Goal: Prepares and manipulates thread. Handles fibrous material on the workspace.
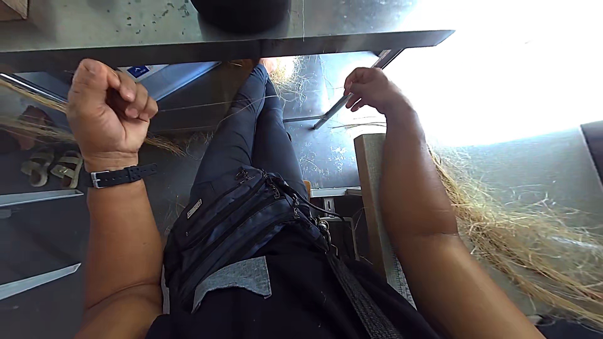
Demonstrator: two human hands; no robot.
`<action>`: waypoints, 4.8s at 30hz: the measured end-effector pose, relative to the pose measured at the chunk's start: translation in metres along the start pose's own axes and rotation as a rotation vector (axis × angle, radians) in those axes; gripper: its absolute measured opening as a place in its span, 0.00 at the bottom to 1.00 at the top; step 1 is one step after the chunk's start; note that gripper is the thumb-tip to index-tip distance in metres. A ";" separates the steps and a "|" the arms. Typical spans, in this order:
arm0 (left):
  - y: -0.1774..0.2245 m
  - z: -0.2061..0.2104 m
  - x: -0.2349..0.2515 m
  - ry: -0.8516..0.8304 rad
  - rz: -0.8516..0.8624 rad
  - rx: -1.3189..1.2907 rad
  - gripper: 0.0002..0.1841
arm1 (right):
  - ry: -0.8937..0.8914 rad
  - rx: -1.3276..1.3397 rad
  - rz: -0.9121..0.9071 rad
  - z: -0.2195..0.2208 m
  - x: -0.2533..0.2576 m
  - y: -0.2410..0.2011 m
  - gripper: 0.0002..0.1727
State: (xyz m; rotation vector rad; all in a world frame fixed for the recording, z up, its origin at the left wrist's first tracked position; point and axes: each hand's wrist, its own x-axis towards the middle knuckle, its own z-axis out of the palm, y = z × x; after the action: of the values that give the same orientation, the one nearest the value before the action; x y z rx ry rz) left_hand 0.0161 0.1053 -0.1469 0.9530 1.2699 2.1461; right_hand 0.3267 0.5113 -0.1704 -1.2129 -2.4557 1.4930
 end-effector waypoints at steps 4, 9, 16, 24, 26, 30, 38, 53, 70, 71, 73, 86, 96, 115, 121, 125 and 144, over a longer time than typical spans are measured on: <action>-0.005 -0.012 -0.010 -0.017 -0.003 0.373 0.13 | 0.044 -0.101 -0.052 -0.001 0.002 -0.001 0.08; 0.013 -0.044 -0.023 0.212 0.010 0.489 0.11 | 0.158 -0.079 0.019 -0.015 0.002 0.007 0.09; 0.016 -0.107 -0.058 0.198 -0.558 1.322 0.22 | 0.007 0.096 -0.113 0.003 0.003 -0.002 0.06; -0.018 -0.056 -0.046 -0.036 -0.502 1.330 0.25 | -0.136 0.185 -0.249 0.016 -0.009 -0.025 0.04; -0.025 -0.015 -0.023 -0.177 -0.356 1.173 0.22 | -0.193 0.149 -0.314 0.028 -0.015 -0.039 0.05; -0.059 0.070 0.008 -0.479 -0.170 0.932 0.24 | -0.315 0.103 -0.447 0.060 -0.029 -0.062 0.06; -0.101 0.139 0.012 -0.704 -0.191 0.716 0.15 | -0.425 0.136 -0.470 0.085 -0.033 -0.068 0.05; -0.101 0.128 0.000 -0.547 -0.253 0.581 0.12 | -0.473 0.111 -0.442 0.094 -0.028 -0.066 0.05; -0.101 0.137 -0.004 -0.392 -0.296 -0.075 0.08 | -0.497 0.088 -0.432 0.100 -0.028 -0.065 0.06; -0.101 0.137 -0.004 -0.416 -0.313 -0.098 0.08 | -0.496 0.069 -0.454 0.100 -0.027 -0.065 0.07; -0.101 0.137 -0.004 -0.475 -0.280 0.035 0.07 | -0.494 0.006 -0.492 0.099 -0.028 -0.066 0.07; -0.100 0.135 0.000 -0.683 0.184 0.917 0.08 | -0.519 -0.118 -0.523 0.105 -0.030 -0.072 0.08; -0.087 0.119 0.002 -0.643 0.007 1.115 0.16 | -0.458 -0.162 -0.406 0.098 -0.021 -0.063 0.07; -0.108 0.139 -0.009 -0.460 -0.327 0.041 0.12 | -0.390 -0.210 -0.503 0.106 -0.021 -0.062 0.08; -0.117 0.131 -0.004 -0.275 -0.386 0.067 0.14 | -0.421 -0.171 -0.578 0.108 -0.028 -0.070 0.08; -0.104 0.146 -0.012 -0.353 -0.123 0.345 0.14 | -0.274 -0.255 -0.655 0.111 -0.029 -0.071 0.07; -0.092 0.027 0.003 0.118 -0.311 1.387 0.33 | -0.201 -0.132 -0.419 0.103 -0.013 -0.057 0.08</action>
State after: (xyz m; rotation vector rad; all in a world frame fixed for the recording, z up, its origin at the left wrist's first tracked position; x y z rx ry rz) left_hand 0.0386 0.1652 -0.2181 0.9267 2.7816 0.8643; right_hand 0.2614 0.4123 -0.1780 -0.5238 -2.7454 1.4073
